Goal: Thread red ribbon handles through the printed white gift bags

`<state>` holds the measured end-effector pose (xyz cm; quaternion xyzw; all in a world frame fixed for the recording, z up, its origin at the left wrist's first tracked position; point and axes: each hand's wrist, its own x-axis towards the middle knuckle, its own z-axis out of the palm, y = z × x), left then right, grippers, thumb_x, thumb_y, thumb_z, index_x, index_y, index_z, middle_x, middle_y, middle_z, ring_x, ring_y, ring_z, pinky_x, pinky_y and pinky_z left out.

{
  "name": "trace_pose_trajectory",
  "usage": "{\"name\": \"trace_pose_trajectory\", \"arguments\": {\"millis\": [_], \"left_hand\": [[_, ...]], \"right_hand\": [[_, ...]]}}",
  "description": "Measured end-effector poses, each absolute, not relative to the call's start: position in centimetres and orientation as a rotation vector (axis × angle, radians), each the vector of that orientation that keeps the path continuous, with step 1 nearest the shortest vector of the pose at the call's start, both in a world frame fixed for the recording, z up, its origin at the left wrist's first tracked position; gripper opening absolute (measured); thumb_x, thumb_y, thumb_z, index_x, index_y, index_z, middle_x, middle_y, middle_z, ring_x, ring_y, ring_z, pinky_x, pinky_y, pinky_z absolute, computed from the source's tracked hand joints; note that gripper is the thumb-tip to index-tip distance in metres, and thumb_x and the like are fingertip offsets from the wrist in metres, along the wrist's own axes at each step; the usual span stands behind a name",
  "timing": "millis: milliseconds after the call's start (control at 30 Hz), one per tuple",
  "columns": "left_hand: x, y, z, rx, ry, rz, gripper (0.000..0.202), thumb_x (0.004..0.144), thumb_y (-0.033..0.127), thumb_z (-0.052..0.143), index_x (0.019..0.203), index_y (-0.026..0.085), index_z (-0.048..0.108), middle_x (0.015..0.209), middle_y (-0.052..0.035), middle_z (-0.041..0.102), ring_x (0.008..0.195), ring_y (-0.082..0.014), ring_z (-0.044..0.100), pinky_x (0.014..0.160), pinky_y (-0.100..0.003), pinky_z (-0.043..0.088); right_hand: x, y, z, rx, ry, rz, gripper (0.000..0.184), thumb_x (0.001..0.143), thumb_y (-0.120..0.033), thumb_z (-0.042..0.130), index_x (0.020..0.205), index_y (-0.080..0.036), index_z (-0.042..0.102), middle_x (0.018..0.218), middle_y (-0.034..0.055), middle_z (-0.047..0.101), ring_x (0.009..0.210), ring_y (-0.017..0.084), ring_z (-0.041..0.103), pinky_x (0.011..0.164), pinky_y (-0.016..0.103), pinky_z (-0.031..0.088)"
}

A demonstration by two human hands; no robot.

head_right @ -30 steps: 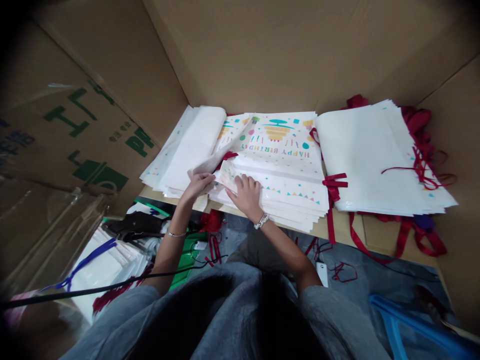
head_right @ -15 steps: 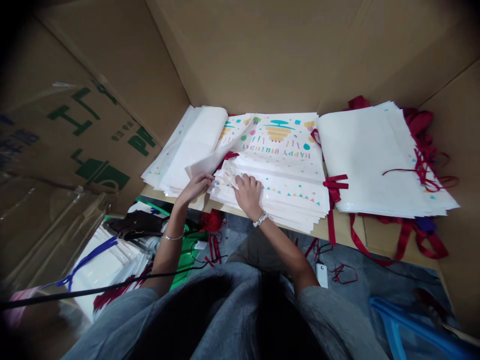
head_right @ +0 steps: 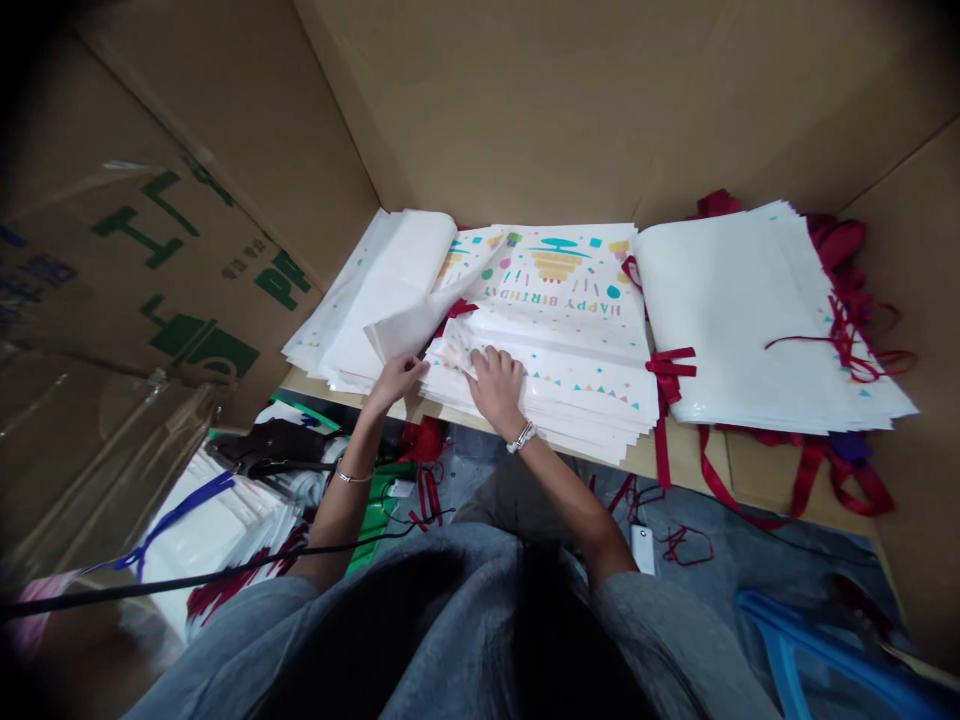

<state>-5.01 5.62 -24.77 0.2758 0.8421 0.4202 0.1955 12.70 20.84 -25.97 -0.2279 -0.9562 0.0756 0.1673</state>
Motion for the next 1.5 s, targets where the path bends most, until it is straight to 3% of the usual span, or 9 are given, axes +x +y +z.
{"name": "trace_pose_trajectory", "arguments": {"millis": [300, 567, 900, 1133, 1233, 1333, 1500], "left_hand": [[-4.9, 7.8, -25.1, 0.458, 1.835, 1.57, 0.049, 0.071, 0.058, 0.083, 0.071, 0.021, 0.052, 0.058, 0.0063, 0.041, 0.049, -0.008, 0.035, 0.049, -0.023, 0.024], [-3.8, 8.2, -24.8, 0.415, 1.852, 1.634, 0.051, 0.07, 0.057, 0.085, 0.067, 0.02, 0.05, 0.058, 0.0059, 0.043, 0.05, -0.0071, 0.036, 0.049, -0.022, 0.026], [-4.2, 7.4, -25.1, 0.426, 1.684, 1.718, 0.054, 0.064, 0.058, 0.09, 0.069, 0.019, 0.052, 0.064, 0.005, 0.045, 0.056, -0.0076, 0.039, 0.053, -0.02, 0.032], [-4.4, 7.7, -24.6, 0.415, 1.695, 1.711, 0.043, 0.068, 0.048, 0.087, 0.069, 0.018, 0.056, 0.064, 0.0039, 0.047, 0.056, -0.008, 0.039, 0.053, -0.021, 0.031], [-4.6, 7.3, -24.6, 0.469, 1.694, 1.68, 0.039, 0.071, 0.05, 0.085, 0.075, 0.018, 0.062, 0.064, 0.0035, 0.049, 0.055, -0.0084, 0.038, 0.052, -0.021, 0.029], [-4.9, 6.5, -24.8, 0.525, 1.86, 1.622, 0.034, 0.074, 0.047, 0.083, 0.081, 0.017, 0.068, 0.068, 0.0011, 0.056, 0.06, -0.0109, 0.046, 0.057, -0.023, 0.034], [-4.9, 5.3, -25.3, 0.647, 2.17, 1.345, 0.032, 0.077, 0.044, 0.081, 0.066, 0.017, 0.065, 0.064, -0.0004, 0.059, 0.065, -0.0145, 0.05, 0.062, -0.025, 0.036]], "right_hand": [[12.6, 21.1, -26.6, -0.613, -2.686, 0.201, 0.055, 0.108, -0.058, 0.041, 0.139, -0.019, 0.063, 0.141, 0.0167, 0.061, 0.117, 0.034, 0.047, 0.092, 0.044, 0.033], [12.4, 21.5, -26.2, -0.601, -2.727, 0.171, 0.064, 0.103, -0.07, 0.045, 0.137, -0.019, 0.064, 0.139, 0.0162, 0.061, 0.115, 0.033, 0.048, 0.091, 0.042, 0.033], [11.9, 21.4, -26.3, -0.633, -2.661, 0.231, 0.053, 0.107, -0.06, 0.044, 0.132, -0.021, 0.069, 0.133, 0.0154, 0.065, 0.113, 0.032, 0.049, 0.091, 0.042, 0.033], [12.6, 21.5, -26.0, -0.571, -2.701, 0.241, 0.072, 0.102, -0.075, 0.038, 0.14, -0.02, 0.065, 0.141, 0.0158, 0.061, 0.119, 0.033, 0.047, 0.094, 0.042, 0.033], [12.6, 21.7, -26.0, -0.57, -2.726, 0.238, 0.059, 0.107, -0.062, 0.039, 0.143, -0.021, 0.063, 0.144, 0.0137, 0.061, 0.12, 0.032, 0.048, 0.095, 0.042, 0.033], [12.5, 21.7, -26.1, -0.595, -2.723, 0.247, 0.048, 0.111, -0.049, 0.039, 0.142, -0.023, 0.064, 0.143, 0.0121, 0.061, 0.121, 0.031, 0.048, 0.095, 0.042, 0.033], [12.4, 21.6, -26.2, -0.61, -2.722, 0.244, 0.046, 0.111, -0.045, 0.039, 0.142, -0.023, 0.064, 0.143, 0.0121, 0.061, 0.12, 0.032, 0.047, 0.095, 0.043, 0.033]]}}
